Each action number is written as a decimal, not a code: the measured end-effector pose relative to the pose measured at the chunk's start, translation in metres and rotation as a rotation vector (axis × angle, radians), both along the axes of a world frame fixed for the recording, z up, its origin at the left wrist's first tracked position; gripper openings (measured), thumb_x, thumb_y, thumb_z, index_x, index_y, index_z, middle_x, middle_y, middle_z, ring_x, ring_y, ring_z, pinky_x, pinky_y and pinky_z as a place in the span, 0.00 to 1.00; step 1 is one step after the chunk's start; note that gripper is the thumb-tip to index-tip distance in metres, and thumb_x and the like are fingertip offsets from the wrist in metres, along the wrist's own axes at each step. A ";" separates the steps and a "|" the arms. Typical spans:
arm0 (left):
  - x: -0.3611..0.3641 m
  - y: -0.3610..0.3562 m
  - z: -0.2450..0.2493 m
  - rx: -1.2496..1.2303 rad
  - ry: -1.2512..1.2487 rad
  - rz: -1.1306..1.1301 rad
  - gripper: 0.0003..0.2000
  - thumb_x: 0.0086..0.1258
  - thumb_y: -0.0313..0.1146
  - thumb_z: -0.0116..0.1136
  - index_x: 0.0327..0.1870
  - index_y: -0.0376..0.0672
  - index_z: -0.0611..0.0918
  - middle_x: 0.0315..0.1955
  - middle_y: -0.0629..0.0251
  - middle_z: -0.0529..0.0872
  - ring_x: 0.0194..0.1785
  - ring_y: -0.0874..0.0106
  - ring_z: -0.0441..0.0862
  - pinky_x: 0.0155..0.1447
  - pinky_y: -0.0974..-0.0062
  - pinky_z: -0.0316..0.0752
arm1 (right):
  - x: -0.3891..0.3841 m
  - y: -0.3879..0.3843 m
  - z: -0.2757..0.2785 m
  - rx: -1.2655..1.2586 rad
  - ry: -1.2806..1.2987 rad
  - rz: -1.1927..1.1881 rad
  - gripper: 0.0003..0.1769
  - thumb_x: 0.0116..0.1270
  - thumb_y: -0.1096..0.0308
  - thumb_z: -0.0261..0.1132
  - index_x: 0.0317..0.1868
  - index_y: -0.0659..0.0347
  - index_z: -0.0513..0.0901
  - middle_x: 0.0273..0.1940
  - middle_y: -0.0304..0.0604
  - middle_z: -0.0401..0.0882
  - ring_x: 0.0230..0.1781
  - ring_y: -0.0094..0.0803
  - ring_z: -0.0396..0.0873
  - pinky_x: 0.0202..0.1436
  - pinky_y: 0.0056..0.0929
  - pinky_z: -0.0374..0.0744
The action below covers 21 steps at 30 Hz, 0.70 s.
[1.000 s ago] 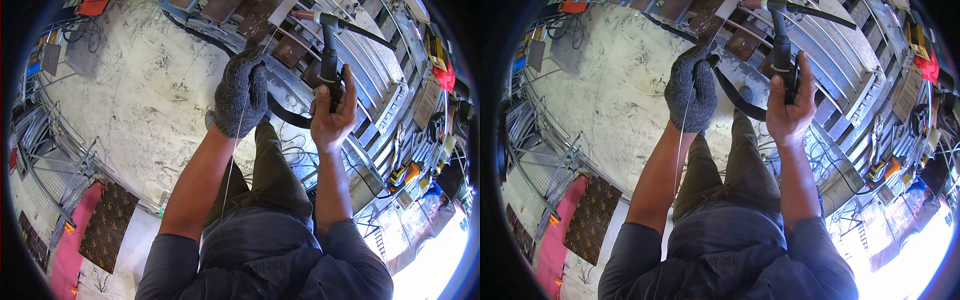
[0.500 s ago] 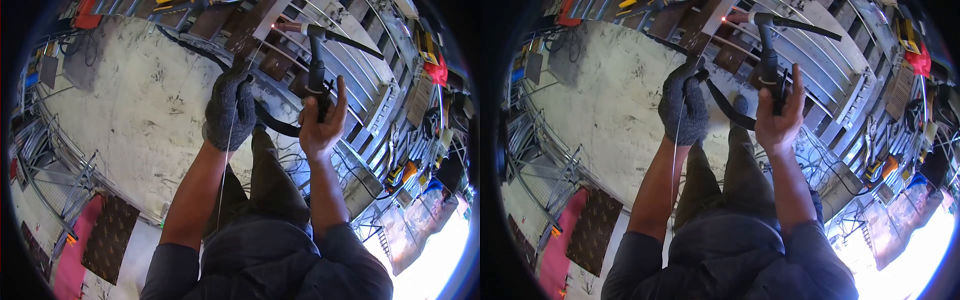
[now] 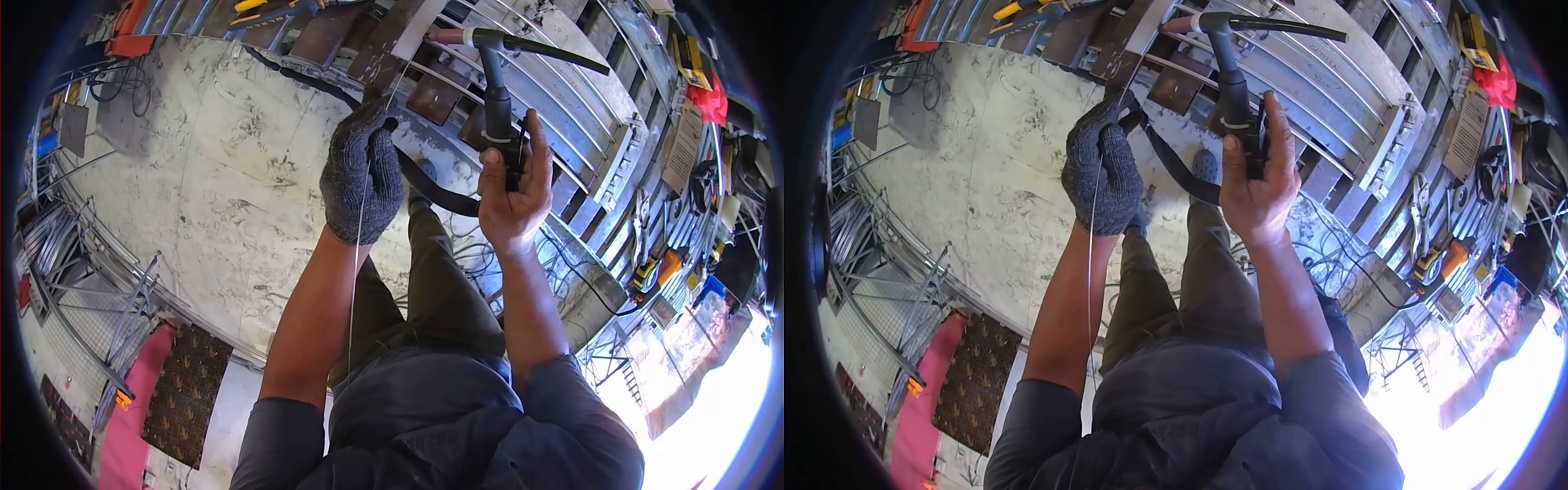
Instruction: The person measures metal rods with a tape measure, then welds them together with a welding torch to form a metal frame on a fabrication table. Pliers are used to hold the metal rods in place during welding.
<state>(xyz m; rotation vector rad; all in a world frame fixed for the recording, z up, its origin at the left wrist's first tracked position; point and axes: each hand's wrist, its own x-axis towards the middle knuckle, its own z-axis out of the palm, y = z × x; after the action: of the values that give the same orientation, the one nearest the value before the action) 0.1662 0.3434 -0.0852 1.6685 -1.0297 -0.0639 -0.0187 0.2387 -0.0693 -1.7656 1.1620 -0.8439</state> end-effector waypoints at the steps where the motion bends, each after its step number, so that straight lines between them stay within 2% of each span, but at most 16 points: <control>1: 0.000 0.000 -0.001 0.007 -0.009 0.001 0.16 0.85 0.21 0.59 0.70 0.33 0.84 0.63 0.43 0.90 0.60 0.49 0.93 0.62 0.61 0.90 | 0.000 0.000 0.000 -0.004 0.005 0.002 0.38 0.81 0.68 0.76 0.86 0.65 0.74 0.68 0.58 0.89 0.64 0.40 0.91 0.68 0.37 0.86; 9: 0.001 0.001 -0.001 0.045 -0.053 0.024 0.16 0.84 0.21 0.60 0.69 0.33 0.85 0.61 0.43 0.90 0.59 0.48 0.93 0.64 0.59 0.89 | 0.001 -0.001 0.004 -0.017 0.037 0.016 0.37 0.81 0.68 0.76 0.85 0.66 0.75 0.67 0.59 0.90 0.62 0.41 0.93 0.66 0.37 0.87; 12: 0.000 0.000 0.000 0.029 0.008 0.009 0.15 0.84 0.21 0.60 0.67 0.33 0.85 0.59 0.46 0.91 0.59 0.51 0.92 0.64 0.60 0.88 | 0.000 -0.001 0.004 -0.054 0.071 0.041 0.36 0.81 0.71 0.75 0.84 0.66 0.75 0.65 0.58 0.92 0.61 0.40 0.94 0.64 0.37 0.89; 14: -0.005 0.001 -0.004 0.079 0.096 0.032 0.13 0.84 0.21 0.60 0.65 0.33 0.85 0.59 0.48 0.91 0.59 0.53 0.92 0.63 0.62 0.88 | 0.000 -0.003 0.004 -0.084 0.071 0.085 0.34 0.83 0.77 0.69 0.86 0.63 0.74 0.58 0.50 0.91 0.46 0.28 0.88 0.49 0.28 0.85; 18: -0.006 0.000 -0.007 0.070 0.073 0.057 0.12 0.85 0.20 0.58 0.63 0.33 0.85 0.59 0.51 0.91 0.60 0.57 0.92 0.62 0.65 0.89 | 0.002 -0.005 0.004 -0.129 0.063 0.123 0.34 0.84 0.82 0.63 0.88 0.59 0.73 0.54 0.44 0.91 0.31 0.18 0.83 0.34 0.21 0.83; 21: -0.005 0.000 -0.003 0.063 0.005 0.055 0.11 0.85 0.21 0.58 0.62 0.32 0.86 0.58 0.49 0.92 0.58 0.56 0.93 0.61 0.63 0.89 | 0.002 -0.008 0.002 -0.204 0.073 0.151 0.36 0.83 0.82 0.64 0.89 0.61 0.71 0.53 0.45 0.91 0.31 0.17 0.82 0.34 0.21 0.82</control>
<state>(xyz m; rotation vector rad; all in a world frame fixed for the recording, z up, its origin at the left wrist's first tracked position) 0.1609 0.3433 -0.0886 1.7519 -0.9867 -0.0651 -0.0168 0.2304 -0.0676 -2.0383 1.0016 -0.8375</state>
